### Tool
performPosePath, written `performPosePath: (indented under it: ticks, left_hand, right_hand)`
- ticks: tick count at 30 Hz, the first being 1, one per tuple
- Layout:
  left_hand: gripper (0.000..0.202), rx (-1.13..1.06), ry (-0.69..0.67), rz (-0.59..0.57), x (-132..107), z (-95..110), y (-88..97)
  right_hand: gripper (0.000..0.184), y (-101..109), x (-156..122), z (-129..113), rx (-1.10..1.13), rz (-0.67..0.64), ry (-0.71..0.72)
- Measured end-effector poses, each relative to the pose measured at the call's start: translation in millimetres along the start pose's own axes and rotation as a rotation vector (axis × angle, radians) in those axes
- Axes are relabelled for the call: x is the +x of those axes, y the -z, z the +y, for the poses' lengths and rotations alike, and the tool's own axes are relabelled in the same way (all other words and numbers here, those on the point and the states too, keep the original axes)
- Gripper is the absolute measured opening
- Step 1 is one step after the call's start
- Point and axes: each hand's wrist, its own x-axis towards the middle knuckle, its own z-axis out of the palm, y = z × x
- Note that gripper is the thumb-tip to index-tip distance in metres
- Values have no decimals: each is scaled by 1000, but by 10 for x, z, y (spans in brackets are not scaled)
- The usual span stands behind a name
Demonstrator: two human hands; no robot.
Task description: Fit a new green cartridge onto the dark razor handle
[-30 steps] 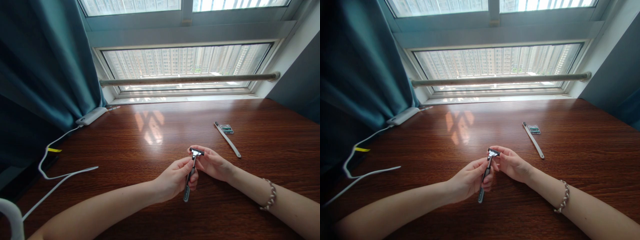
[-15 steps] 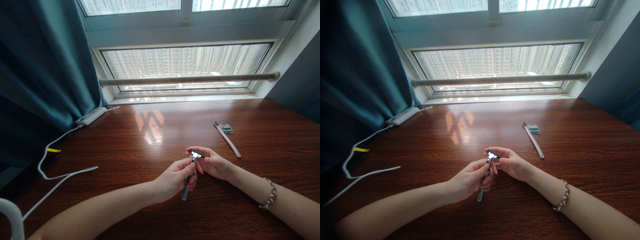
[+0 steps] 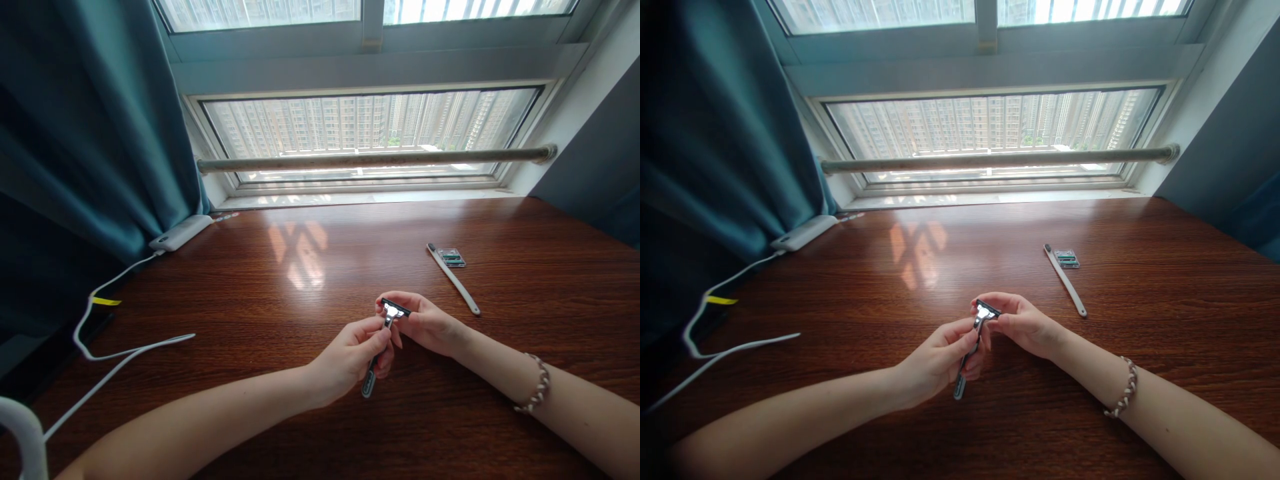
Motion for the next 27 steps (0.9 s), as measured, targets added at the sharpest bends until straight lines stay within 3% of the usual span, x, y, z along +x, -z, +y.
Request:
performPosePath:
  ticks: [6,11,20,27]
  left_hand:
    - [19,51,2,94,6,7,55]
    - [15,-37,-53,154,31,16,89]
    - [22,-230,-27,158,116,3,190]
    - [22,-233,-30,195,170,5,279]
  right_hand:
    - [39,9,6,11,72,81,9]
    - [41,38,25,27,107,107,8]
    - [34,30,44,40,116,176,28]
    - [22,-57,57,91,59,190,34]
